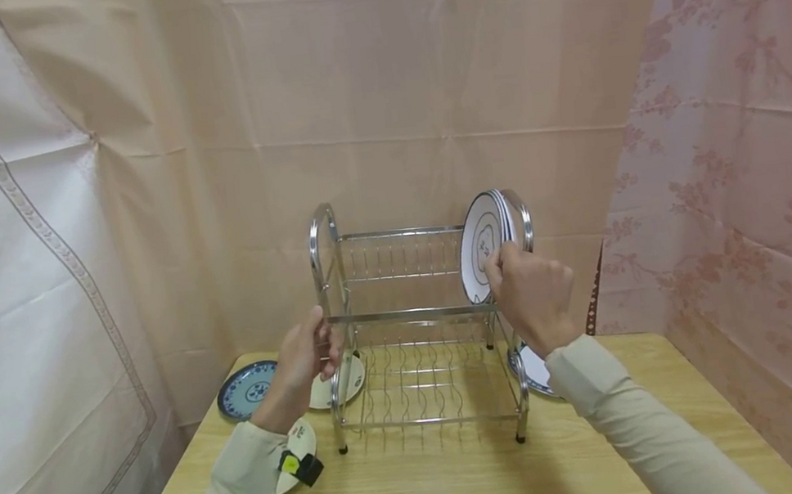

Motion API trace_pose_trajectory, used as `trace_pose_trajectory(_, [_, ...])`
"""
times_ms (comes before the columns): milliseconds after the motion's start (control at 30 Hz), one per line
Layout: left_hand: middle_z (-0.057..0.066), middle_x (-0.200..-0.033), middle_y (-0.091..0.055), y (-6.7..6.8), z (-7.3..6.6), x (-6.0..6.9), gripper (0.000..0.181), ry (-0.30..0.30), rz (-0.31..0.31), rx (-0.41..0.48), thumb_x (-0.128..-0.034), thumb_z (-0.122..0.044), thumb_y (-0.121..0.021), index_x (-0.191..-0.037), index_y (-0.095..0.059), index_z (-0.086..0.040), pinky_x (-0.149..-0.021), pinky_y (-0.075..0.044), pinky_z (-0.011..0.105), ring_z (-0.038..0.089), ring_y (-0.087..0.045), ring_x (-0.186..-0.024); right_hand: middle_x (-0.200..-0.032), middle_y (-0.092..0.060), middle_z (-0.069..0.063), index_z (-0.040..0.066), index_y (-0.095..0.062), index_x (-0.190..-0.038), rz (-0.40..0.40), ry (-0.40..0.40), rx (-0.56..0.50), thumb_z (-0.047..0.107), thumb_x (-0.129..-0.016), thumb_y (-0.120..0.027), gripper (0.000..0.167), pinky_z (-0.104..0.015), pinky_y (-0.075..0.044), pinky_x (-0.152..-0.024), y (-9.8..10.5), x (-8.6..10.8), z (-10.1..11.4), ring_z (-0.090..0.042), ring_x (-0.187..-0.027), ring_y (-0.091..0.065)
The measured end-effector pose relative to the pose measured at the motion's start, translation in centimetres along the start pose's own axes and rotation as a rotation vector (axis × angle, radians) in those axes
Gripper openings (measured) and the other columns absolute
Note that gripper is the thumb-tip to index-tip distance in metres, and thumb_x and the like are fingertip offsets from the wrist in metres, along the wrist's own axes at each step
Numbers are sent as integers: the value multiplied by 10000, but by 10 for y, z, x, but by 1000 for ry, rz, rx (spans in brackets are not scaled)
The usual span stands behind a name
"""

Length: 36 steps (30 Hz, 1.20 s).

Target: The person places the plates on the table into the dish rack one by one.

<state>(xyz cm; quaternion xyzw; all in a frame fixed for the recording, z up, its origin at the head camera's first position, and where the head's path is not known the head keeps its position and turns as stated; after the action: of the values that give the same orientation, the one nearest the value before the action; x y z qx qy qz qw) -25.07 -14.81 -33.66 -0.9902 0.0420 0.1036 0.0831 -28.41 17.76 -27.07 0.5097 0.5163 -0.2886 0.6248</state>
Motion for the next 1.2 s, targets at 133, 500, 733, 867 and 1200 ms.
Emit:
trace_pose_trajectory(133, [42,-637,-521,-1,0,0,496,-2,5,2,-1078,-520,-413,-790,-430,-117,-448,-354,240,144,-415,-470,-438,-297,18,130,-419,-594,1,-16,12,184,-946,-595,397,-357,-178,-358,0,1,-2,-203,-364,-292])
trace_pose_trajectory(500, [35,-639,-528,-1,0,-3,491,-3,3,9,-1075,-523,-432,-804,-442,-113,-450,-367,239,138,-421,-469,-445,-267,42,122,-388,-589,68,-29,-13,208,-972,-639,466,-344,-181,-367,4,0,-5,-177,-364,-278])
trace_pose_trajectory(733, [42,-651,-528,0,-1,-2,439,8,-14,19,-1080,-468,-441,-826,-457,-110,-449,-368,228,134,-425,-473,-434,-290,54,138,-392,-569,130,-43,-59,273,-987,-680,525,-327,-189,-372,8,0,-6,-143,-363,-262])
trace_pose_trajectory(867, [35,-647,-527,0,-3,-3,415,19,-24,25,-1080,-432,-450,-820,-463,-109,-446,-359,220,125,-427,-469,-428,-315,48,144,-410,-571,136,-42,-59,305,-976,-708,528,-323,-183,-369,10,1,-7,-122,-369,-248])
trace_pose_trajectory(1200, [64,-656,-517,-1,-8,-3,472,32,-42,2,-1067,-495,-478,-812,-460,-99,-450,-347,216,123,-419,-468,-429,-402,16,137,-474,-574,97,-2,-76,314,-935,-766,497,-319,-190,-370,17,1,-9,-53,-395,-209])
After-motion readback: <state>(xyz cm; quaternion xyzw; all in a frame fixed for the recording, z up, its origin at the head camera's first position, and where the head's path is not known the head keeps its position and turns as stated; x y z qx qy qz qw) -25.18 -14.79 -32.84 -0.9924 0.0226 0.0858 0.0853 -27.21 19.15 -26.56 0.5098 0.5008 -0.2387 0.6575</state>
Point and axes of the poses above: each hand's wrist, its own x-axis away from the middle knuckle, its own y-axis out of the back of the hand, z = x × y, the point moved 1 cm from there along -x, towards the middle knuckle
